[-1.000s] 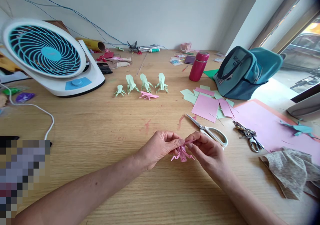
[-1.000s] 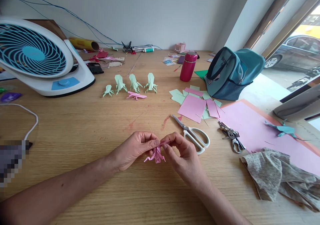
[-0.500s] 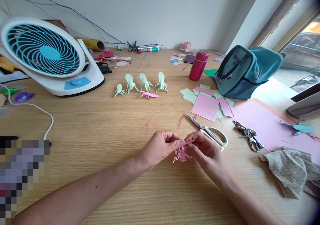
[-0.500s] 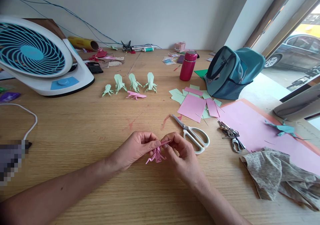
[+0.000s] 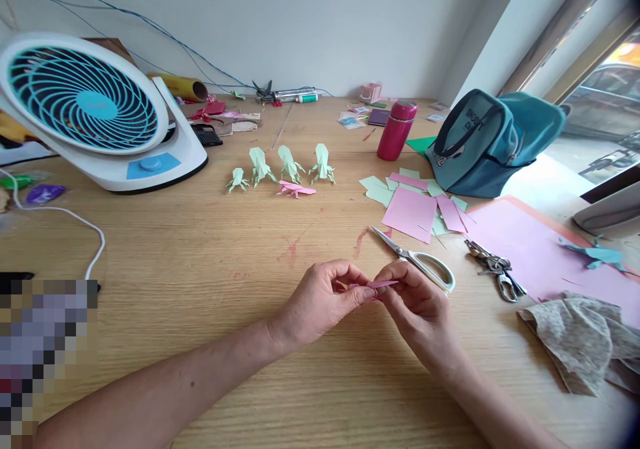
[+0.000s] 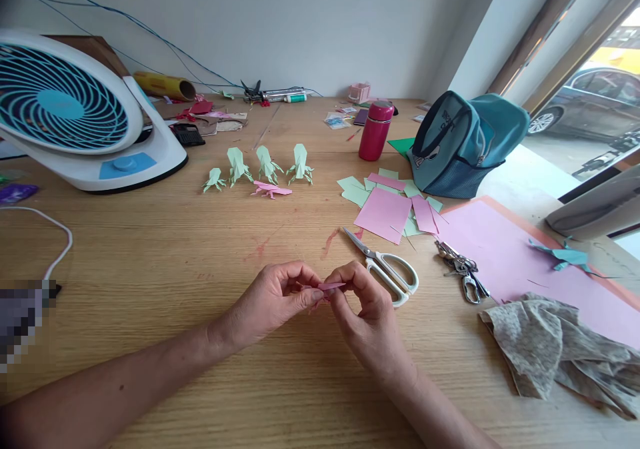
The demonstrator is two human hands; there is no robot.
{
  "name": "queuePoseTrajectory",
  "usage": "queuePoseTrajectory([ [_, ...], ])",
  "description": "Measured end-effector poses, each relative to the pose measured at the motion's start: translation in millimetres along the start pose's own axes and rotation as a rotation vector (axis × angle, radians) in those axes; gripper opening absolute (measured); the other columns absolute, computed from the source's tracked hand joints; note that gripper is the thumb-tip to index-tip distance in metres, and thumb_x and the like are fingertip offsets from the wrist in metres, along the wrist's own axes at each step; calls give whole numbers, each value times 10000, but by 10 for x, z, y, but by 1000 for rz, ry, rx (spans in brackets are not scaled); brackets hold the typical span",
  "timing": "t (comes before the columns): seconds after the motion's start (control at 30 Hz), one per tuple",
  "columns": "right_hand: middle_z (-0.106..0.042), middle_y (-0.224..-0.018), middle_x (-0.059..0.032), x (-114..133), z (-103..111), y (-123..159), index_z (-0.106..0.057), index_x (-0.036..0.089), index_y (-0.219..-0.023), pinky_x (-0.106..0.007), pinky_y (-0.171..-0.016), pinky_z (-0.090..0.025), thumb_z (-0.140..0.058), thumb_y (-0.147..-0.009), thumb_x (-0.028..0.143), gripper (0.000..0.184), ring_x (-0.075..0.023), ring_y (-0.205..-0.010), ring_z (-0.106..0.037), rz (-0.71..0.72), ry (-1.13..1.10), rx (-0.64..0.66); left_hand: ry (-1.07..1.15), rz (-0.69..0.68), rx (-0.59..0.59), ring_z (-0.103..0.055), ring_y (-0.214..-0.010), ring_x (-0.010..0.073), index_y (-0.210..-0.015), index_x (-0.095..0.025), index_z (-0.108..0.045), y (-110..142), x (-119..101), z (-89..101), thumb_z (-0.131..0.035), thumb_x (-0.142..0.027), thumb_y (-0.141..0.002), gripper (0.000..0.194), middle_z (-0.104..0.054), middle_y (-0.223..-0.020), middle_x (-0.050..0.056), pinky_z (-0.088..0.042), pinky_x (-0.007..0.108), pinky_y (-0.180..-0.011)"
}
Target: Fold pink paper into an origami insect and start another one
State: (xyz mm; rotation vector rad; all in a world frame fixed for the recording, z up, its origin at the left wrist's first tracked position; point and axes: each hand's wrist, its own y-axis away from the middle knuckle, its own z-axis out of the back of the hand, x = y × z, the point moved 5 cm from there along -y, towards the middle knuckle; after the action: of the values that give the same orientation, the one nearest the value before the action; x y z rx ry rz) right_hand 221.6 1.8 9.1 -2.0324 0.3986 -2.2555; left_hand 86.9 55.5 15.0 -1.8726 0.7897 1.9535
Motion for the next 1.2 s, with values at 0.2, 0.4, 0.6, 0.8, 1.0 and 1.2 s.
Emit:
queuePoseTrajectory([
  [0.2, -570, -808, -23, -7, 13, 3, -616, 230, -873, -324, -675, -483, -609, -928, 265, 65, -171, -744, -548, 8, 30, -20, 47, -84, 9, -550, -622, 98, -773, -121, -669, 20, -23, -14, -719, -367, -820, 255, -633, -675, 6, -445, 220, -617],
  [0.4, -549, -783, -8, 46, -5, 3, -631, 234, -861, -302, -651, -444, -631, -909, 233, 48, -158, -725, -517, 66, 68, -30, 126, -127, -8, -562, -655, 88, -778, -144, -608, 71, 39, -56, -699, -367, -852, 252, -599, -700, -20, -468, 204, -635],
  [0.6, -568, -720, 5, -7, -10, -2, -611, 226, -860, -279, -593, -429, -665, -897, 311, 107, -144, -650, -519, -37, -60, -9, 38, -286, -15, -609, -687, 101, -776, -134, -642, 99, -90, -24, -670, -250, -882, 159, -639, -732, 8, -498, 204, -659],
  [0.8, -579, -706, 3, -34, -47, -19, -628, 221, -836, -272, -579, -412, -653, -908, 333, 136, -138, -629, -500, -139, -200, 59, -228, -534, -24, -641, -790, 137, -894, -153, -723, 115, -262, 46, -631, -209, -910, 108, -665, -832, 51, -519, 240, -731],
  [1.0, -573, -738, -2, -29, -29, -47, -665, 227, -812, -277, -646, -408, -705, -860, 371, 157, -151, -701, -488, -193, -272, 112, -444, -766, -37, -647, -821, 131, -899, -165, -706, 167, -362, 77, -597, -145, -922, 113, -671, -878, 61, -528, 230, -750],
  [1.2, -534, -773, -4, -56, 11, -23, -685, 226, -823, -267, -676, -387, -667, -887, 391, 179, -151, -740, -457, -306, -302, 226, -568, -898, -40, -660, -878, 134, -981, -176, -699, 222, -404, 108, -597, -125, -916, 131, -667, -952, 77, -542, 225, -781],
])
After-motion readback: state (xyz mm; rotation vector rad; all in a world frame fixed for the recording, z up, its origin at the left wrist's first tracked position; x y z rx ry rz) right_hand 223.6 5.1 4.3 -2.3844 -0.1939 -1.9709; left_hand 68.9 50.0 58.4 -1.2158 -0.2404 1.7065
